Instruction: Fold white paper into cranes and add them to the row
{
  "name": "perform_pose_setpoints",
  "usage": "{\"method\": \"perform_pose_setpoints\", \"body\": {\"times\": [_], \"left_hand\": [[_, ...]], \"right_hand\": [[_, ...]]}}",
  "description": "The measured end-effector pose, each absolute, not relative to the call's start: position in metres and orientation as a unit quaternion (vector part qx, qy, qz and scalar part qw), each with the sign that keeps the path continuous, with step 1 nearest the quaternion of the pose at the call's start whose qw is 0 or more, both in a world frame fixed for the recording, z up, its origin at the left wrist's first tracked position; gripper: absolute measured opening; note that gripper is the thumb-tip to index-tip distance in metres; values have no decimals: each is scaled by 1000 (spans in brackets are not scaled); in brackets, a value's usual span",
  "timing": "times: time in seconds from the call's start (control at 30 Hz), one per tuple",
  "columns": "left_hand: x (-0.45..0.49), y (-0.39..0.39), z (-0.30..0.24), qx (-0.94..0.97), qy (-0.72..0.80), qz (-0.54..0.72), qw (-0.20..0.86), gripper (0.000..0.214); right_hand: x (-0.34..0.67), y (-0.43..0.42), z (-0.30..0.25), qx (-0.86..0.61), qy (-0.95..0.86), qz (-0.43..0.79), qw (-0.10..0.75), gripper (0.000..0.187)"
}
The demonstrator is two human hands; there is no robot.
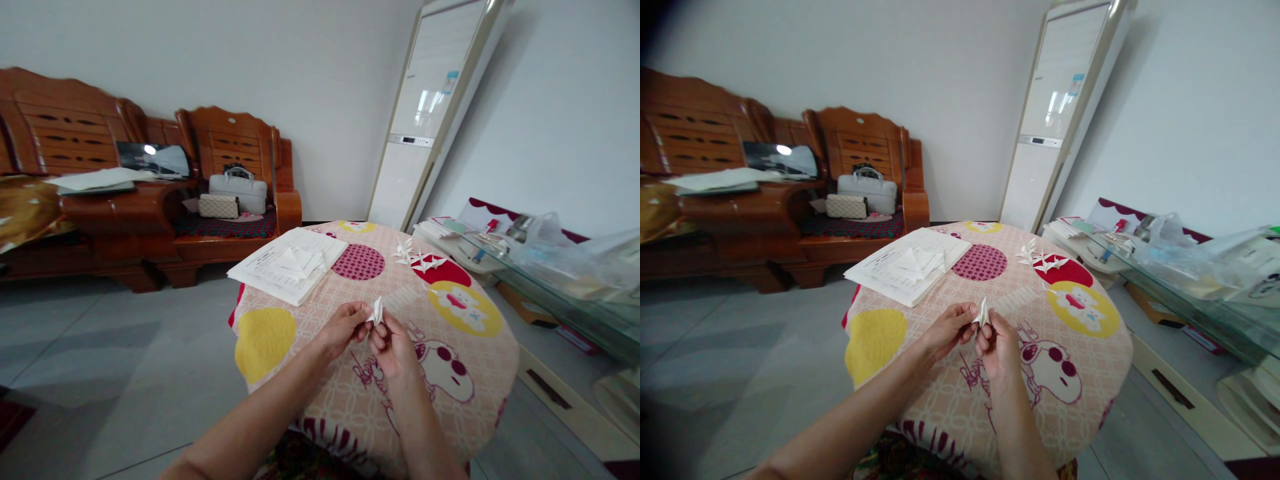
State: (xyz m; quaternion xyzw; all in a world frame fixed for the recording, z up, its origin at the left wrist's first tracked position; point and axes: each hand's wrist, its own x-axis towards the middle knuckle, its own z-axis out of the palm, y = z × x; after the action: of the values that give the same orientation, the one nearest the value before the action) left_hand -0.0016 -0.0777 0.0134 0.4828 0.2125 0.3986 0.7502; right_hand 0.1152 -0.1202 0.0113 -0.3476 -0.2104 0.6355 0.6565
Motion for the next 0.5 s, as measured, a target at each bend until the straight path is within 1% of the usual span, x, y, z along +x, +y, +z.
{"method": "perform_pose_setpoints", "body": {"times": [0.13, 0.23, 0.4, 0.5], "left_hand": [[6, -88, 1, 396, 227, 432, 778, 38], [10, -87, -6, 372, 236, 438, 784, 38], [13, -59, 6, 402, 245, 418, 777, 35], [15, -37, 17, 447, 219, 413, 763, 36]], "right_hand": [[107, -123, 4, -360, -197, 623, 666, 38], [106, -121, 0, -365, -202, 615, 669, 41], [114, -101, 9, -384, -218, 613, 655, 36], [118, -80, 18, -361, -235, 590, 682, 39]]}}
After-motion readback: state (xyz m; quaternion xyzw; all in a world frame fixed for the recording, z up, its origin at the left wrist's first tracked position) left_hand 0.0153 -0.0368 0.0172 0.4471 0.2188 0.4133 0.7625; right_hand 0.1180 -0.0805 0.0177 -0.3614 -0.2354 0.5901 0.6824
